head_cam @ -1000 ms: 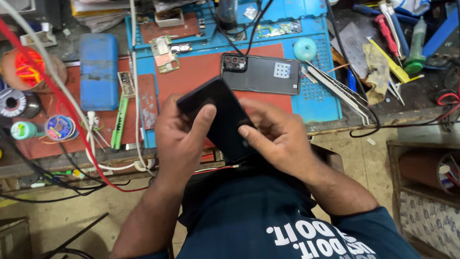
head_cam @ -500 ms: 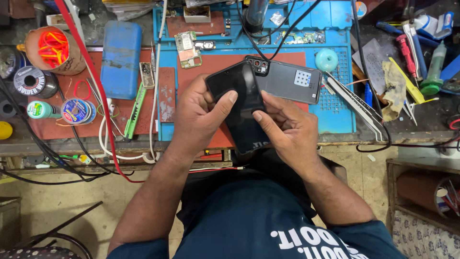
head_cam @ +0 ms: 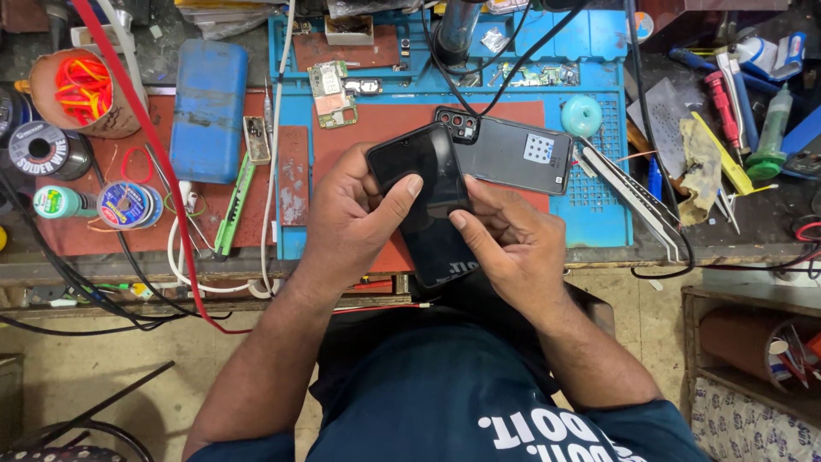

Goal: The person repairs a disassembled smartphone by using tweezers to connect a ribbon cable and a screwdriver to fasten screws around the camera module. They then place the back cover onto the device and compare it with another phone.

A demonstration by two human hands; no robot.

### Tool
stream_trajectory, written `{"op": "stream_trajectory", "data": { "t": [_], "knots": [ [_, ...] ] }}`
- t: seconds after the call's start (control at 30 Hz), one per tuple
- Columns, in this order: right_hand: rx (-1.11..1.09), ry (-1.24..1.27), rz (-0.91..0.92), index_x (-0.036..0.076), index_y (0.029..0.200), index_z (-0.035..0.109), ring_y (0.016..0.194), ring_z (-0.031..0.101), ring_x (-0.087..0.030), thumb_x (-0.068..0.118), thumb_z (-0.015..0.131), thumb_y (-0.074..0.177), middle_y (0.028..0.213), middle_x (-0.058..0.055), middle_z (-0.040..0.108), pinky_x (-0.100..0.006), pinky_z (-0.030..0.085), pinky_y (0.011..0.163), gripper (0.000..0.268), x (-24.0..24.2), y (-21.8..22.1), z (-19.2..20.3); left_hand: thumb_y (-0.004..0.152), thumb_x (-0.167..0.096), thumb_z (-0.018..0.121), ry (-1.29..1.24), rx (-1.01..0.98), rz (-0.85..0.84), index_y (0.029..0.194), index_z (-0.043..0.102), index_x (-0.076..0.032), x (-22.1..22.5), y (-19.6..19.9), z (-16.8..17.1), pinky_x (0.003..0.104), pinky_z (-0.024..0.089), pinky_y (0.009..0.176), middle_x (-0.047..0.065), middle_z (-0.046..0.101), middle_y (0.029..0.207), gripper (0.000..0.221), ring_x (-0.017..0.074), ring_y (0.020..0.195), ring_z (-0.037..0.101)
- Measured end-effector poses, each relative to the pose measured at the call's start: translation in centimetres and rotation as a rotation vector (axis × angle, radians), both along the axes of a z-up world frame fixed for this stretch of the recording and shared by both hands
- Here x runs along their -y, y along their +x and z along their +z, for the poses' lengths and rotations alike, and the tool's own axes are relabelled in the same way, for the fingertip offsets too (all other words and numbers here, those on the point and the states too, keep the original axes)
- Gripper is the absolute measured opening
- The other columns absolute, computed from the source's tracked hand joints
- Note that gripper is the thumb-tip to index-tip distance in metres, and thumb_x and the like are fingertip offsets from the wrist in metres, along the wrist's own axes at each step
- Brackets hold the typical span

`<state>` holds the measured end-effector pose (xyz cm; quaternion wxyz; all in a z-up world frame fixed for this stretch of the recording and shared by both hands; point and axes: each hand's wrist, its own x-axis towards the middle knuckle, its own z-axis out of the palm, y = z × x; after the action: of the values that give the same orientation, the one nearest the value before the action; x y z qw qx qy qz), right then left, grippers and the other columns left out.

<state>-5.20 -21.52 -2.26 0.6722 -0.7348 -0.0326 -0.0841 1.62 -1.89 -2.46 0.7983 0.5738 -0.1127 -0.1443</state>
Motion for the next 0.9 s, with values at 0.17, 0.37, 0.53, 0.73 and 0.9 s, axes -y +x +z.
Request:
{"op": "stream_trajectory", "data": {
  "t": [0.17,0.37,0.53,0.73,0.9],
  "knots": [
    [0.0,-0.027,-0.011,-0.001,0.137,0.063,0.105,0.074,-0.015,-0.004,0.07,0.1,0.117,-0.015,0.076,-0.027,0.062,0.091,0.037,-0.03,0.0,-0.05,0.105,-0.008,0.067,-0.016,-0.007,-0.008,0.12,0.06,-0.002,0.03,0.04,-0.05,0.021,0.056,0.075,0.001,0.071,0.098,0.018,0.0034,0.086,0.067],
    [0.014,-0.046,-0.014,-0.001,0.136,0.063,0.105,0.074,-0.015,-0.003,0.07,0.1,0.116,-0.015,0.076,-0.027,0.062,0.091,0.037,-0.04,0.12,-0.01,0.104,-0.008,0.066,-0.067,-0.031,-0.024,0.123,0.058,0.0,0.09,0.1,0.19,0.024,0.059,0.08,0.005,0.073,0.103,0.022,0.0065,0.091,0.07],
    [0.023,-0.095,-0.015,0.0,0.136,0.063,0.104,0.075,-0.015,-0.002,0.07,0.1,0.114,-0.015,0.077,-0.027,0.064,0.089,0.036,0.03,0.14,0.01,0.104,-0.008,0.066,-0.025,-0.005,-0.017,0.123,0.058,0.0,0.02,0.1,0.17,0.024,0.06,0.079,0.006,0.074,0.101,0.022,0.0065,0.09,0.071],
    [0.005,-0.085,-0.02,0.0,0.136,0.063,0.102,0.074,-0.014,-0.002,0.071,0.1,0.114,-0.015,0.077,-0.026,0.063,0.088,0.037,0.02,0.11,0.15,0.104,-0.009,0.067,0.0,-0.013,-0.01,0.12,0.059,-0.001,-0.01,0.08,0.12,0.022,0.057,0.074,0.003,0.072,0.097,0.019,0.0042,0.085,0.068],
    [-0.01,-0.048,-0.014,-0.001,0.137,0.063,0.104,0.074,-0.014,-0.003,0.07,0.1,0.116,-0.014,0.076,-0.025,0.062,0.09,0.037,0.04,0.05,0.02,0.104,-0.009,0.067,-0.013,-0.024,-0.01,0.118,0.059,-0.002,0.04,0.08,0.17,0.02,0.054,0.074,0.001,0.071,0.096,0.017,0.0026,0.083,0.065]
  ]
}}
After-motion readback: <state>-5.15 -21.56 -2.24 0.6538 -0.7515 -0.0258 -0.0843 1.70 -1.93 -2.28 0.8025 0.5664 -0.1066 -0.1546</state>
